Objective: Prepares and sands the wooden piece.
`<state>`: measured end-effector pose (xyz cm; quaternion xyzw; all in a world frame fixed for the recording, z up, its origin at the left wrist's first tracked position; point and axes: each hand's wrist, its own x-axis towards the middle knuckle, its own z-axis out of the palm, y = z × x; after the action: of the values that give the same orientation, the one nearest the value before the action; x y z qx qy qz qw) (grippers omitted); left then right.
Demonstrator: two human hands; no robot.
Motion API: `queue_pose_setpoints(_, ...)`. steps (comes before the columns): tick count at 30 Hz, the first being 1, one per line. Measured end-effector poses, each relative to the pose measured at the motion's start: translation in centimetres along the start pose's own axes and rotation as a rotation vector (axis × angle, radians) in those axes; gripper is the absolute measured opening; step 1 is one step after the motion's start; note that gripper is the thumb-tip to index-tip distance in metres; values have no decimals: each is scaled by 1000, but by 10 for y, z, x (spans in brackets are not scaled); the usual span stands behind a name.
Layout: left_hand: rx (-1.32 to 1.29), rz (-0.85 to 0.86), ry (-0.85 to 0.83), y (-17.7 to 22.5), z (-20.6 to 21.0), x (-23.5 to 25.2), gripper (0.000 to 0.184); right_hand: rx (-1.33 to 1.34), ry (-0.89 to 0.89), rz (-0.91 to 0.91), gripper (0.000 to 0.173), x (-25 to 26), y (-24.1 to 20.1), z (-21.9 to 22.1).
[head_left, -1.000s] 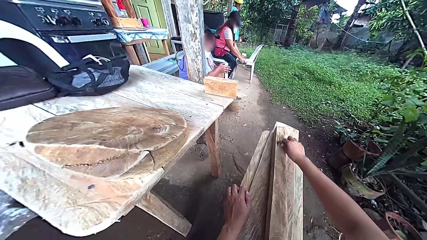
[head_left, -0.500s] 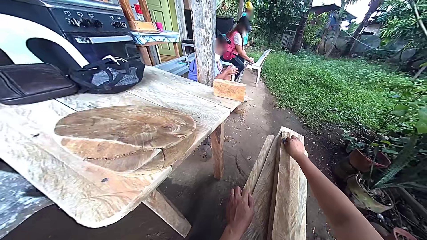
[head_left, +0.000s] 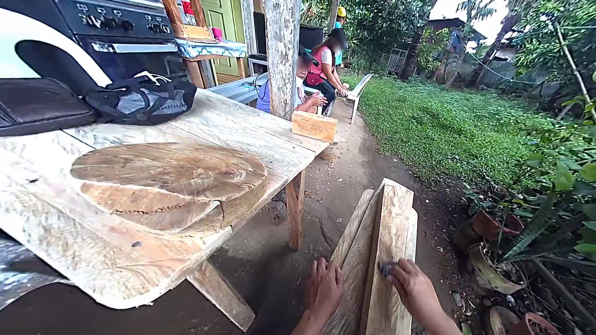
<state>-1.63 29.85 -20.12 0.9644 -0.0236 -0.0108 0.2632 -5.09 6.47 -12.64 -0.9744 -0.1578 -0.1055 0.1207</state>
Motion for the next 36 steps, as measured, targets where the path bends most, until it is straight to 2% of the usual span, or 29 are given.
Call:
queue_pose_setpoints(4, -30, 16, 19, -2, 1, 0, 39, 43, 84, -88, 18, -56, -29, 2)
queue_pose_setpoints(8, -27, 10, -21, -2, -1, 0, 40, 100, 165, -64, 23, -60, -21, 16)
queue_pose_setpoints(11, -23, 17, -3, -4, -2, 0, 39, 122, 223, -46, 31, -43, -13, 27)
queue_pose_setpoints(15, -27, 12, -2, -4, -2, 2, 40, 77, 178, 61, 30, -8, -9, 25)
queue_pose_setpoints(18, -19, 10, -12, -4, -3, 1, 40, 61, 66, 210, 35, 37, 10, 18)
queue_pose_setpoints(21, -11, -5, -24, -2, -5, 2, 41, 55, -33, 374, 47, 91, 36, 11)
queue_pose_setpoints(27, -16, -32, -63, 0, -8, 4, 41, 96, -68, 572, 49, 172, 79, 10)
queue_pose_setpoints(31, -8, -40, -92, 2, -10, 4, 41, 219, -62, 609, 52, 183, 95, 16)
queue_pose_setpoints(36, -28, -39, -95, 2, -9, 5, 41, 84, -81, 476, 38, 160, 69, 19)
